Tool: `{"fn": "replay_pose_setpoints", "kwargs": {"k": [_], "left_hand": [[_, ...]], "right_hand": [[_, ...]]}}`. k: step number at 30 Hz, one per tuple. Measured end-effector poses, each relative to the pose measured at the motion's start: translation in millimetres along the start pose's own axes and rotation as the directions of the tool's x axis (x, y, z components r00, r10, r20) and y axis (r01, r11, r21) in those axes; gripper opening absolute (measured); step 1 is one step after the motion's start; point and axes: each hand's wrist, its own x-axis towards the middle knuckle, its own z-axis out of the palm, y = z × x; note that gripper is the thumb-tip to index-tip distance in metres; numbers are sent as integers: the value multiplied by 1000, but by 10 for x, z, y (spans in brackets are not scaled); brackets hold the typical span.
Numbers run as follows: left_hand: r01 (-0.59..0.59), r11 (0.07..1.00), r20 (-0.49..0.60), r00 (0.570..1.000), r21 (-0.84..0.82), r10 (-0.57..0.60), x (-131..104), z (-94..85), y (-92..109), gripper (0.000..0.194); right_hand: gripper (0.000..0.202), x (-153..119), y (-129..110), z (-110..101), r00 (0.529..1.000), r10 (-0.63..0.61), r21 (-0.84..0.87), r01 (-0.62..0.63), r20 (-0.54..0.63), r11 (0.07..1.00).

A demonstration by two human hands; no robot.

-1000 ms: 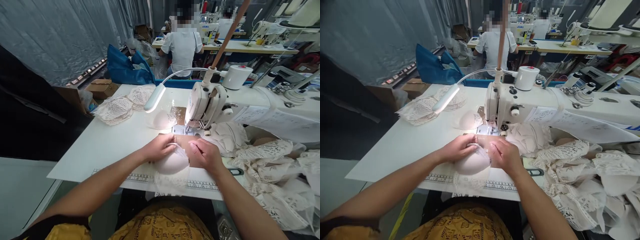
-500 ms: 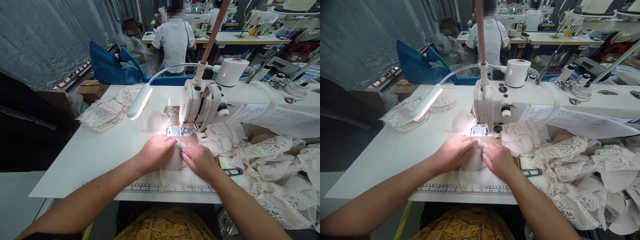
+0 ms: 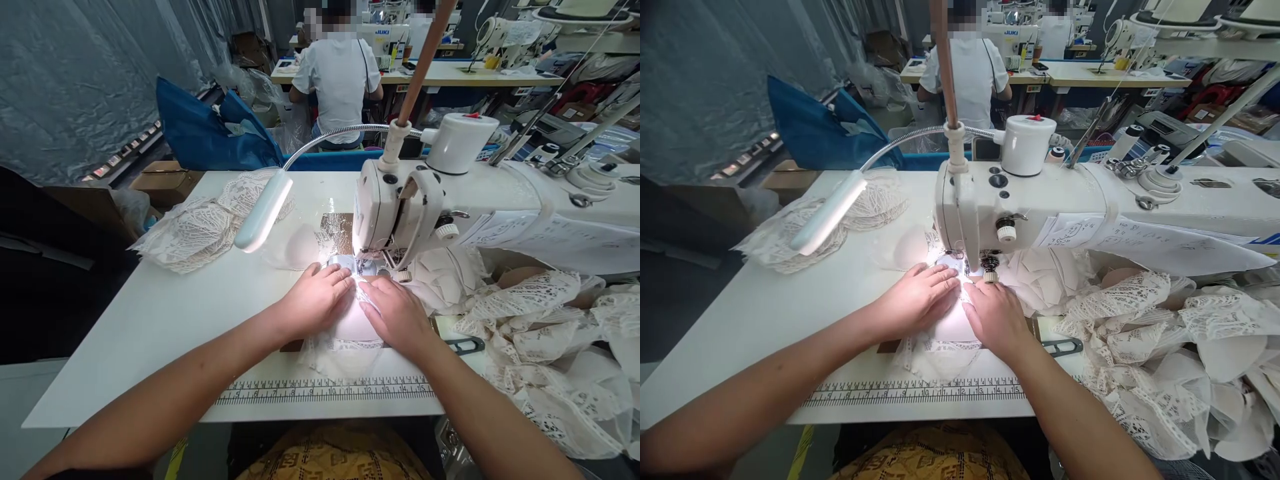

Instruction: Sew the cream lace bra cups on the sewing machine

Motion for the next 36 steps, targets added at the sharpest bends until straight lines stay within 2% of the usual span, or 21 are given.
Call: {"fn": "replay_pose_setpoints", "kwargs": {"k": [5, 11, 15, 17, 19, 25, 30, 36], "left_hand": [[-22, 999, 36, 999, -36, 23, 22, 17, -79, 40], [-77, 997, 49, 996, -19, 78, 49, 32, -174, 40], [-121, 993, -20, 992, -4, 121, 60, -8, -214, 37], [-130, 991, -82, 988, -14, 128, 67, -40, -187, 35], [-130, 991, -98, 987, -44, 125, 72, -56, -132, 33], [-58, 998, -35, 998, -38, 57, 55, 33, -47, 33], [-100, 995, 35, 994, -3, 100, 77, 43, -164, 43], [-151, 988, 130, 980, -28, 153, 144, -1, -300, 45]], "right_hand": [[34, 23, -23, -15, 999, 30, -6, -30, 28, 1000], [36, 44, -41, 4, 998, 58, -39, -57, 36, 998], [36, 54, -53, 31, 998, 62, -73, -61, 7, 995], [35, 58, -56, 37, 999, 51, -77, -52, -8, 996], [34, 59, -56, 36, 999, 41, -78, -42, -18, 996], [30, 48, -49, 35, 998, 24, -63, -27, -50, 998], [28, 44, -49, 52, 997, 28, -73, -33, -68, 997], [27, 67, -68, 43, 997, 58, -71, -61, -48, 996]]}}
